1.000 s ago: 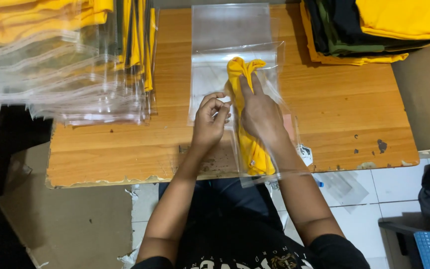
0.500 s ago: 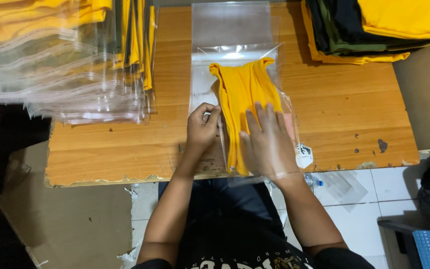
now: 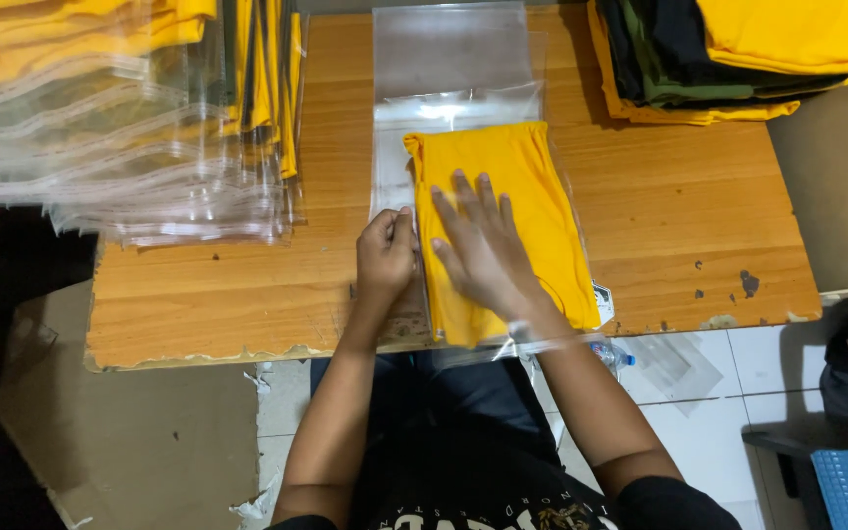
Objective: The person folds yellow and black t-shirts and places each one into a clear plastic bag. The person then stacks the packaged shirts on a pile to the left of the workspace.
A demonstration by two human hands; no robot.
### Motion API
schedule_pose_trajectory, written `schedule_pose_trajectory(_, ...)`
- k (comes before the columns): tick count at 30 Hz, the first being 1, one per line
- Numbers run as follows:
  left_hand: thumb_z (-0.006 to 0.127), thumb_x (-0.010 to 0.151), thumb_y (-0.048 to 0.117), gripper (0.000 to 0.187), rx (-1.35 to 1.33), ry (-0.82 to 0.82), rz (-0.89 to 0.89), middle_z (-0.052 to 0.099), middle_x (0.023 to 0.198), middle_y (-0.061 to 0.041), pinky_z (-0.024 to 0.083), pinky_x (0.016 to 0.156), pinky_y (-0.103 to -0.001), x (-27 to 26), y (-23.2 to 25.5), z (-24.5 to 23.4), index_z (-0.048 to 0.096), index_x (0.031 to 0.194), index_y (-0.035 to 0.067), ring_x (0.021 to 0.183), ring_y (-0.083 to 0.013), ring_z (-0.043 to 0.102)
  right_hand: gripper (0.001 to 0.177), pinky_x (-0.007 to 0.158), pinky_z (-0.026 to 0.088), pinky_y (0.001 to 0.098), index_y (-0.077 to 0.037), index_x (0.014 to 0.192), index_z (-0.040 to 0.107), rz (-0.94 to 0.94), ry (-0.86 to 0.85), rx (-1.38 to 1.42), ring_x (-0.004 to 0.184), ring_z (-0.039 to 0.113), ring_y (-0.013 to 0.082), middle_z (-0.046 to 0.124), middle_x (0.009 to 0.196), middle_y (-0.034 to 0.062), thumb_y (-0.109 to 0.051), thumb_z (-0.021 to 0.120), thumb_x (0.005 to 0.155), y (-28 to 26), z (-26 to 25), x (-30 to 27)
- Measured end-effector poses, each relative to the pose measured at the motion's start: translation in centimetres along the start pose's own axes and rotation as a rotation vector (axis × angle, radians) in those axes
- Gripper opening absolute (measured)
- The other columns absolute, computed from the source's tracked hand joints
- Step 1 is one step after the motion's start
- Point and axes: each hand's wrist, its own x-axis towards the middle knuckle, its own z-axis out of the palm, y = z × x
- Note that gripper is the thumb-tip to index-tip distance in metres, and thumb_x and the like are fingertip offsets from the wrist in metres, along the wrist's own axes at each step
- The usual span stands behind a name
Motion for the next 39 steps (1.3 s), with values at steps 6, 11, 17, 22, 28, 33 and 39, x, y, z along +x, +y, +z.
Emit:
schedule_pose_trajectory(6, 0.061, 0.099, 0.030, 0.028, 0.236, -0.022, -0.004, 0.067, 0.066, -0.007, 0.051, 0.054, -0.033, -0.4, 1.0, -1.1, 0.073, 0.090, 0.007, 0.055, -0.0173, 0.064, 0.059, 0.116, 0.015, 0.0724, -0.035, 0.156, 0.045, 0.040, -0.014, -0.325, 0.149, 0.021, 0.0562, 0.035, 0.163, 0.0177, -0.052, 0.047, 0.100, 1.2, 3.5, 0.1)
schedule_pose_trajectory(11, 0.062, 0.097, 0.032, 0.026, 0.294, -0.039, -0.004, 0.069, 0.068, -0.006, 0.053, 0.060, -0.033, -1.2, 2.7, -0.8, 0.075, 0.095, 0.009, 0.060, -0.0161, 0.065, 0.064, 0.108, 0.018, 0.0791, -0.033, 0.159, 0.039, 0.144, -0.066, -0.279, 0.142, 0.026, 0.0625, 0.044, 0.144, 0.0200, -0.054, 0.035, 0.099, 0.9, 1.9, 1.7)
schedule_pose_trajectory(17, 0.063, 0.094, 0.024, 0.022, 0.306, -0.060, -0.008, 0.072, 0.070, -0.006, 0.052, 0.060, -0.030, -2.4, 3.2, -1.1, 0.076, 0.099, 0.007, 0.058, -0.0129, 0.062, 0.060, 0.107, 0.019, 0.0770, -0.026, 0.151, 0.054, 0.089, 0.021, -0.193, 0.138, 0.022, 0.0591, 0.045, 0.134, 0.0247, -0.049, 0.044, 0.097, 1.9, 2.8, 3.6)
schedule_pose_trajectory(22, 0.066, 0.093, 0.019, 0.020, 0.283, -0.066, 0.014, 0.072, 0.073, -0.009, 0.052, 0.059, -0.029, -1.8, 2.5, -1.1, 0.075, 0.101, 0.003, 0.058, -0.0130, 0.062, 0.062, 0.113, 0.008, 0.0802, -0.035, 0.159, 0.041, 0.113, -0.074, -0.090, 0.148, 0.000, 0.0618, 0.013, 0.169, 0.0223, -0.040, 0.049, 0.097, 0.8, 1.1, 3.7)
schedule_pose_trajectory(28, 0.069, 0.093, 0.018, 0.016, 0.204, -0.141, 0.021, 0.070, 0.074, -0.005, 0.051, 0.056, -0.025, -0.3, 0.2, -1.7, 0.075, 0.102, 0.005, 0.058, -0.0100, 0.062, 0.073, 0.109, 0.004, 0.0832, -0.040, 0.160, 0.035, 0.124, -0.153, -0.242, 0.147, 0.017, 0.0570, 0.035, 0.162, 0.0133, -0.059, 0.040, 0.090, 3.7, 3.3, 5.9)
schedule_pose_trajectory(33, 0.070, 0.094, 0.018, 0.017, 0.200, -0.132, 0.035, 0.070, 0.074, -0.006, 0.051, 0.055, -0.025, 0.0, -0.9, -1.6, 0.073, 0.101, 0.003, 0.058, -0.0101, 0.064, 0.075, 0.110, -0.009, 0.0776, -0.030, 0.161, 0.039, 0.401, 0.008, -0.434, 0.153, 0.010, 0.0524, 0.040, 0.160, 0.0241, -0.070, 0.036, 0.097, 3.5, 2.3, 6.3)
schedule_pose_trajectory(39, 0.071, 0.095, 0.017, 0.016, 0.211, -0.139, 0.039, 0.068, 0.072, -0.005, 0.050, 0.053, -0.024, -0.4, 0.4, -1.4, 0.073, 0.101, 0.003, 0.055, -0.0091, 0.063, 0.107, 0.115, -0.004, 0.0752, -0.021, 0.166, 0.021, 0.607, -0.087, -0.213, 0.151, 0.001, 0.0598, 0.005, 0.163, 0.0407, -0.085, 0.044, 0.084, 3.0, -0.5, 6.8)
